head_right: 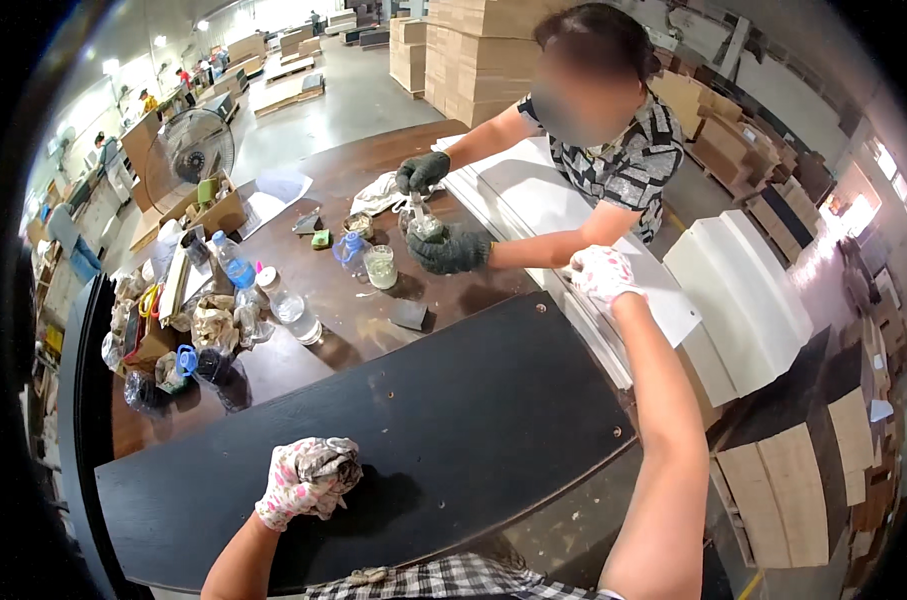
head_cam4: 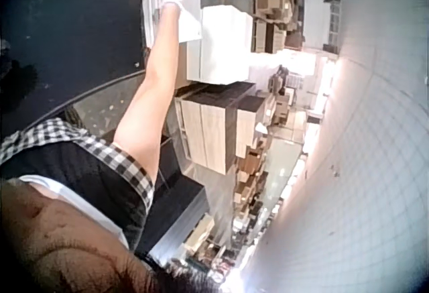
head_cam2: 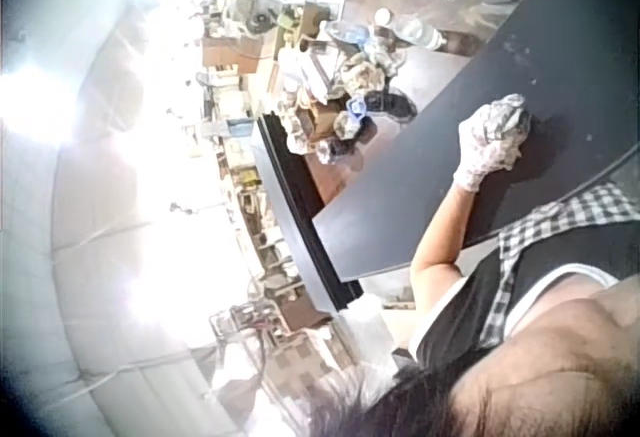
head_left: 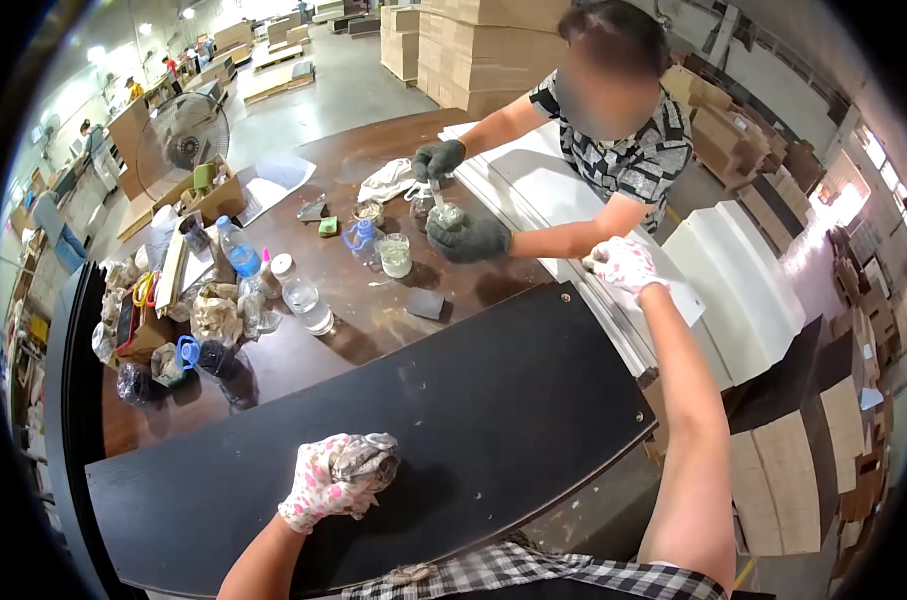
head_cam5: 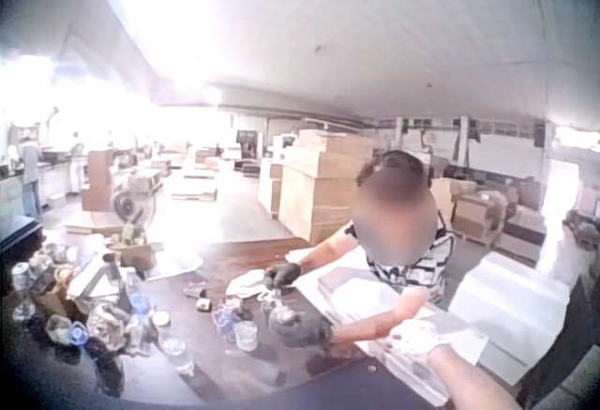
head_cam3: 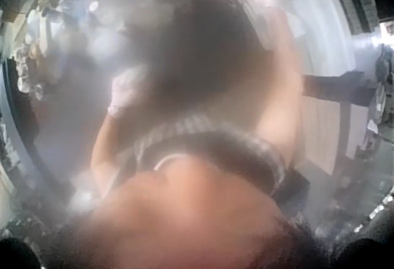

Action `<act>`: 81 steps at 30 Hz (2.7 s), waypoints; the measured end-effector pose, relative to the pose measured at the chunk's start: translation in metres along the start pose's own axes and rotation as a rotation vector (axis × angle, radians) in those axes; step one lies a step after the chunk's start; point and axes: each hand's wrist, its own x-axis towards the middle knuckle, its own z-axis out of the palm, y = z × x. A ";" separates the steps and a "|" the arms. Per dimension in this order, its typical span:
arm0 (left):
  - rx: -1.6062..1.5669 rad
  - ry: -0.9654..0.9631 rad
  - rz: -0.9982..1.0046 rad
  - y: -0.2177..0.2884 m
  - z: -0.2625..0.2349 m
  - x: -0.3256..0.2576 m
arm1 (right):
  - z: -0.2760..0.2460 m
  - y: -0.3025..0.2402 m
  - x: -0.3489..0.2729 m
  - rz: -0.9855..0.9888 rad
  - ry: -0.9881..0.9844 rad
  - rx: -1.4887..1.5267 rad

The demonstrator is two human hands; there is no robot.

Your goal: The person wipes the edges and surfaces of several dark furniture boards with a cloth, handling them one at a time and placing them on a stack on the work table.

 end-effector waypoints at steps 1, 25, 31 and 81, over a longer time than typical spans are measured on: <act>-0.017 -0.006 -0.071 0.005 -0.001 0.000 | 0.004 0.002 0.001 -0.034 -0.017 0.136; 0.083 0.169 0.014 0.000 -0.055 -0.069 | 0.017 0.059 0.027 -0.189 -0.323 0.671; 0.269 0.317 0.056 0.000 -0.070 -0.100 | 0.020 0.003 0.027 -0.211 -0.440 0.965; 0.315 0.799 0.053 -0.031 -0.344 -0.417 | 0.046 -0.660 -0.090 -0.804 -0.834 1.097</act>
